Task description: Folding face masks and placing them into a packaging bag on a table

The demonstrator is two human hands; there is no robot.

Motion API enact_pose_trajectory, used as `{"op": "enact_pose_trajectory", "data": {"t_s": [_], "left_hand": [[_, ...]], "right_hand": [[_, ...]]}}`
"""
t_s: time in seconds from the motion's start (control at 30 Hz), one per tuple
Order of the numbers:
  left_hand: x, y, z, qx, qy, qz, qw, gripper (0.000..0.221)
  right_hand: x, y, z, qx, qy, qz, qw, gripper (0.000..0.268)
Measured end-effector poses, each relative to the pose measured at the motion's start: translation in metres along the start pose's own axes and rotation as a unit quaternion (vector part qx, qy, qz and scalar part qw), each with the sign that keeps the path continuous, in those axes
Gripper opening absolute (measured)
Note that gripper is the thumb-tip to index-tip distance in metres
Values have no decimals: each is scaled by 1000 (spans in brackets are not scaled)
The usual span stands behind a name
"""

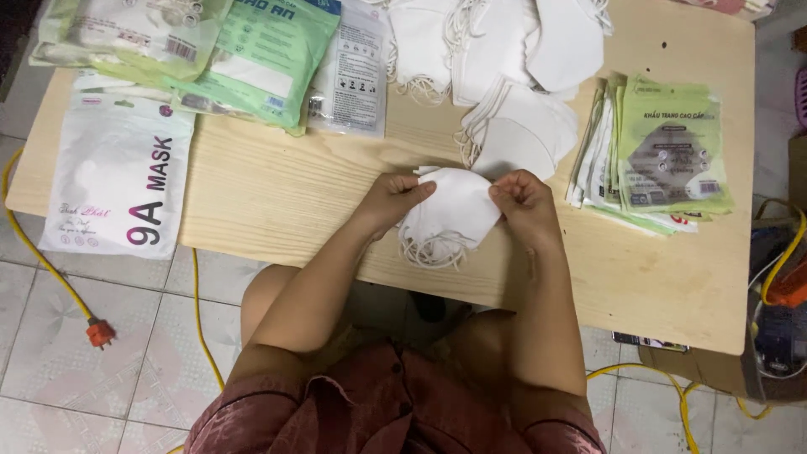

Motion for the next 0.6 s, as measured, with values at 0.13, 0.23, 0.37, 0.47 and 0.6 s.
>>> {"op": "enact_pose_trajectory", "data": {"t_s": [0.13, 0.23, 0.37, 0.47, 0.6], "left_hand": [[-7, 8, -5, 2, 8, 2, 1000, 19], [-10, 13, -5, -1, 8, -4, 1000, 18], [-39, 36, -29, 13, -26, -62, 998, 12], [-23, 31, -31, 22, -93, -159, 983, 10], [39, 0, 8, 61, -256, -363, 894, 19]], "right_hand": [[8, 21, -18, 131, 91, 120, 980, 10], [-53, 33, 7, 275, 210, 354, 869, 33], [-18, 39, -17, 232, 109, 403, 879, 61], [-15, 45, -15, 272, 141, 410, 859, 35], [-39, 58, 7, 334, 199, 172, 905, 6]]}}
Point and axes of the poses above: each hand's wrist, its own z-axis away from the middle knuckle, its own y-axis out of the back of the hand, x = y × z, the point moved 7 cm from there along -z, towards the middle knuckle, and after that the axes turned 9 degrees about z, right-handed, at the moved point
